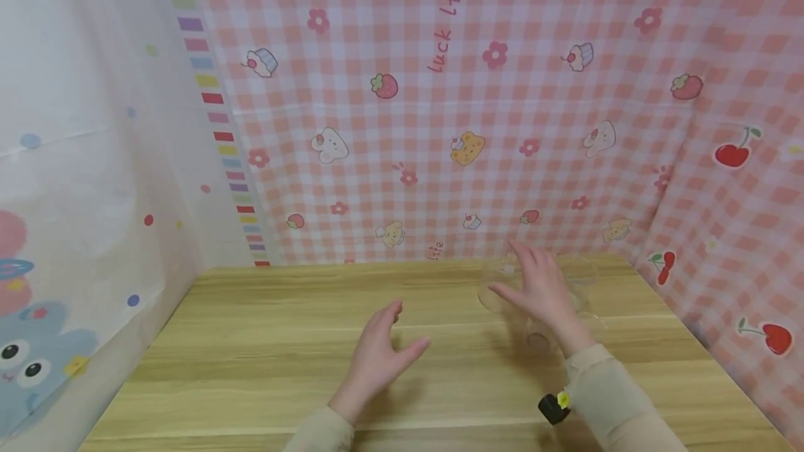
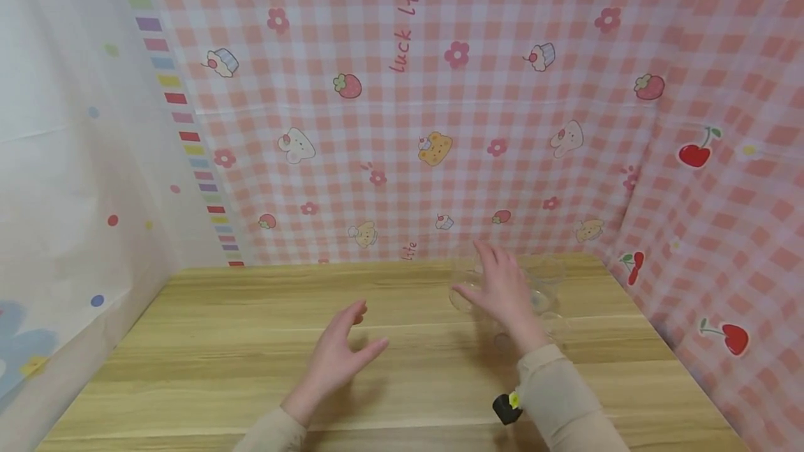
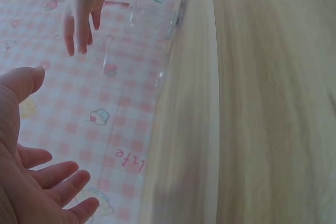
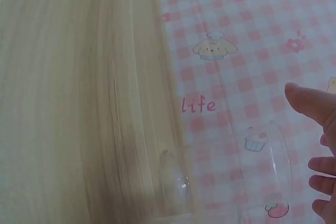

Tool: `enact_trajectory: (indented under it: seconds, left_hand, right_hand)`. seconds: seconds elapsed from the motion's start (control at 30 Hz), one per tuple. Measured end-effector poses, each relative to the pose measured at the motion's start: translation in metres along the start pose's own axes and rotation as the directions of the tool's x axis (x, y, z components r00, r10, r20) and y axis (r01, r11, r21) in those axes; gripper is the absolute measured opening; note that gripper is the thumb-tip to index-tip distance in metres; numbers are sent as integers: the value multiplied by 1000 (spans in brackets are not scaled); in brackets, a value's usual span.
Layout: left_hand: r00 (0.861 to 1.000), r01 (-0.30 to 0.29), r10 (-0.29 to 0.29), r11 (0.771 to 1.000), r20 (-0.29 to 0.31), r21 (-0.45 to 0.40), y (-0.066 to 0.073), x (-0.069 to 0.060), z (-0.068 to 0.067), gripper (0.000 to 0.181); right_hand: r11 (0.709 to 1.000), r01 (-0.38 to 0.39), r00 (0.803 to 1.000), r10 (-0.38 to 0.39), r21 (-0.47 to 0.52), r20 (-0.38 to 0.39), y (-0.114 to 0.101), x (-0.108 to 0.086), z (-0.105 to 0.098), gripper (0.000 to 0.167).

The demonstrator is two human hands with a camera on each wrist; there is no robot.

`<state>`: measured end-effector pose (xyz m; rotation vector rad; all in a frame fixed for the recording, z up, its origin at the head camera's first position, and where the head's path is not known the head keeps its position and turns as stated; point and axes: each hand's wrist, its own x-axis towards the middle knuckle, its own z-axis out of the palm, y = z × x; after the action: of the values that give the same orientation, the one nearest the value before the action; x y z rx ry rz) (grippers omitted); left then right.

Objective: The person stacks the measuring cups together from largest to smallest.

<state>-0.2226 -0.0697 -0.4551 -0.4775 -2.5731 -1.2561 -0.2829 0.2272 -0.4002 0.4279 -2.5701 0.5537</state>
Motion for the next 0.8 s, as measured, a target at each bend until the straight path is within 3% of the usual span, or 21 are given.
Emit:
enact_trajectory:
  seconds: [0.37,0.8]
  left_hand:
    - [1000,11,-12,996,-14,-93,7,1,10,84]
    - [998,51,-46,979,31,-198,9,3,19,85]
  right_hand:
    - [999,-39,995,40,-8,87,13,17,1,90]
    - [994,-113,972,110,3,209,23,30,6,96]
